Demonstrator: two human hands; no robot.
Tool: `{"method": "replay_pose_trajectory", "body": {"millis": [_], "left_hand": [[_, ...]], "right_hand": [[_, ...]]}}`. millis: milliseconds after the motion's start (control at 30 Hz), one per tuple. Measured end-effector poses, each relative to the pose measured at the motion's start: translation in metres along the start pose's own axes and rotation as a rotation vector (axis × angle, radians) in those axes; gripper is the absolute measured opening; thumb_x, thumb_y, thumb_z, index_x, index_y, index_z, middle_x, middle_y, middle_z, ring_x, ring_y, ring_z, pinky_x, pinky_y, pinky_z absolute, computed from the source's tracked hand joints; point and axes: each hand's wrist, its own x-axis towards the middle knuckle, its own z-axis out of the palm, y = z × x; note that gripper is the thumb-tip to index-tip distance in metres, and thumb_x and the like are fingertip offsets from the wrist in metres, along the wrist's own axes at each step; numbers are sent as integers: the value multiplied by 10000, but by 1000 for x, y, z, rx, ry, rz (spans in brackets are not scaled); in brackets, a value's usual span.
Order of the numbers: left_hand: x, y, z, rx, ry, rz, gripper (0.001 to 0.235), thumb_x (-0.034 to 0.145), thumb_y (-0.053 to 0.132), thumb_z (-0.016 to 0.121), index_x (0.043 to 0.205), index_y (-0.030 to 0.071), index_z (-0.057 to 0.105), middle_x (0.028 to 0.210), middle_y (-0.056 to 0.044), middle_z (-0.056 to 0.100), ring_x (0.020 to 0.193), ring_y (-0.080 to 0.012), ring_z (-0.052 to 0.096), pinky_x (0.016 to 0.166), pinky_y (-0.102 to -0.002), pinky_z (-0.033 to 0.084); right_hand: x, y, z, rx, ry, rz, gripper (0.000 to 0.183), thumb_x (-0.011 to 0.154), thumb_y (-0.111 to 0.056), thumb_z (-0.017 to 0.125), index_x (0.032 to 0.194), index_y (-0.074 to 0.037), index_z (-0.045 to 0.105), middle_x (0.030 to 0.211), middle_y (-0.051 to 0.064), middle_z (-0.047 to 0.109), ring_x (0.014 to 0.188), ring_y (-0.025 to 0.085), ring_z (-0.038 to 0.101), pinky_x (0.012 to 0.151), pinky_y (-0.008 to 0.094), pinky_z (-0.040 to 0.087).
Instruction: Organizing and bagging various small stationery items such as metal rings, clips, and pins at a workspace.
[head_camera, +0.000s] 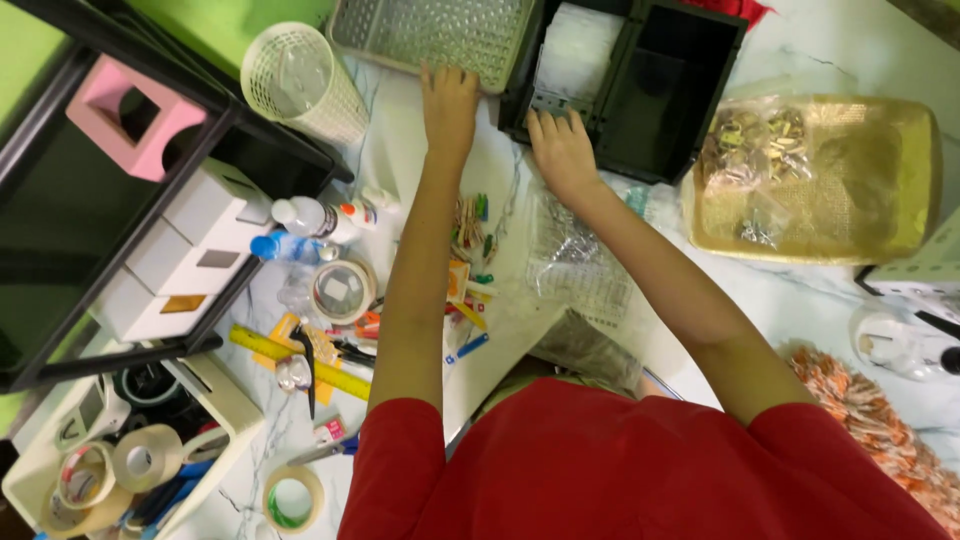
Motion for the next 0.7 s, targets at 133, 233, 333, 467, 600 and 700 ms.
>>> {"method": "replay_pose_trajectory", "body": {"millis": [133,233,333,467,600,700], "left_hand": [[15,-2,12,32,-34,138,97,884,157,777,931,108,708,1016,-89,622,1092,-308,558,1055,-454,469],[29,4,6,-96,-14,147,177,768,214,797,897,109,735,994,-69,636,1034,-303,561,870,-453,483],[45,11,21,-79,-59,169,153,792,228,799,905,139,747,989,-57,648,1033,-299,564,838,-456,483],[68,24,52,-52,-46,149,130,795,248,776,901,175,763,966,-54,657,1036,-296,571,822,-463,494],[91,36,92,8,-135,24,108,927,221,733,991,136,753,1040,-62,663,1083,-274,581,824,-446,515],[106,39,84,64,-63,-5,148,890,235,730,1001,137,743,1049,-69,665,1078,-284,591,836,-458,514]], "right_hand": [[-2,13,32,-174,-49,-23,389,873,-140,662,1246,-31,679,1100,100,691,999,243,652,1077,465,434],[6,19,43,-167,-71,26,252,907,-127,627,1142,-60,688,970,68,707,916,227,675,1055,461,451],[12,27,47,-135,-134,100,88,898,-108,639,981,-104,666,891,59,706,851,224,684,1008,450,473],[23,33,41,-139,-155,212,75,864,-153,650,929,-115,662,868,76,715,804,254,677,756,398,507],[25,42,48,-168,-123,212,122,815,-135,648,935,-120,666,865,55,714,809,245,676,690,366,528],[35,55,62,-193,-152,192,105,836,-136,652,940,-127,662,855,54,704,820,242,678,706,359,531]]}}
